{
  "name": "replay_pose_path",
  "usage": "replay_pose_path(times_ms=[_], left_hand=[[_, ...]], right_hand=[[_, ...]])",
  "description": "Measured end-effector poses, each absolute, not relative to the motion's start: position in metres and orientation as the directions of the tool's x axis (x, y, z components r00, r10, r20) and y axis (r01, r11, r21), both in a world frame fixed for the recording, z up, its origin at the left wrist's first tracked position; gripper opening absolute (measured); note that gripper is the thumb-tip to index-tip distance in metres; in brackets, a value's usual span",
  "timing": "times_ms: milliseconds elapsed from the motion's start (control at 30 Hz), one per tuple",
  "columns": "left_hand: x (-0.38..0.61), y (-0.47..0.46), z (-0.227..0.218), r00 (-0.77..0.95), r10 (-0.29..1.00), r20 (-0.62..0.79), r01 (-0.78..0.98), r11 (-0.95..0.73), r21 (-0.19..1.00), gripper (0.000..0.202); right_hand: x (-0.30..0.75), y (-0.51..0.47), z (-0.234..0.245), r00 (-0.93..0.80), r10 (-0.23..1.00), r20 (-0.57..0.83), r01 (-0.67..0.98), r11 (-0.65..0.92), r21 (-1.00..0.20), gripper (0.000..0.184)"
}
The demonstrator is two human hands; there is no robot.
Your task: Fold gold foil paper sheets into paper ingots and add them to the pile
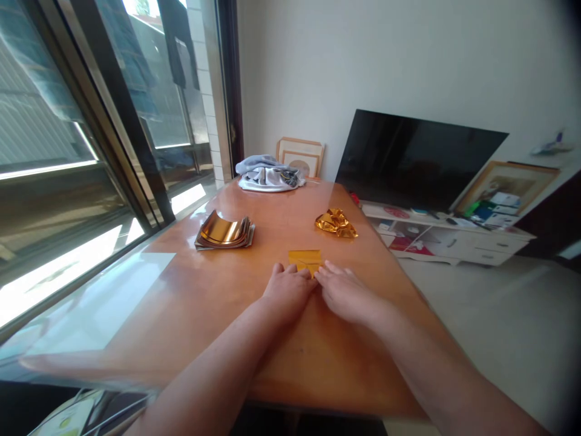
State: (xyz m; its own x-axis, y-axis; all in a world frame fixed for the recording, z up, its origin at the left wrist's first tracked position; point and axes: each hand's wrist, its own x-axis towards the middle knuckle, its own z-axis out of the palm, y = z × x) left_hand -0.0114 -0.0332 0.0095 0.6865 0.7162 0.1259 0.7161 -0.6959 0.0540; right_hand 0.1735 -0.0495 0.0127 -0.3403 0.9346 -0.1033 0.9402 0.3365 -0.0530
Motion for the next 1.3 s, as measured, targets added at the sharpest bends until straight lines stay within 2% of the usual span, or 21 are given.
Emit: replay_pose_path(times_ms=[133,367,633,1300], left_hand=[[-0.012,-0.033,0.007,0.683,0.717,0.138,0.717,-0.695,0.062,0.025],[-0.013,-0.034,0.004,0.692,0.707,0.145,0.708,-0.704,0.058,0.02],[-0.014,-0.036,0.003,0.68,0.717,0.151,0.715,-0.695,0.076,0.026],[-0.042,-0.058,0.013,0.57,0.807,0.154,0.818,-0.575,-0.015,0.027]], right_hand=[[0.169,-0.054,0.01,-0.302,0.936,-0.181,0.953,0.297,-0.054,0.068],[0.174,-0.072,0.006,-0.21,0.961,-0.179,0.978,0.204,-0.054,0.089],[0.165,-0.081,-0.005,-0.074,0.99,-0.12,0.997,0.07,-0.038,0.089],[0.164,-0.085,-0.008,-0.065,0.993,-0.102,0.989,0.051,-0.135,0.087]])
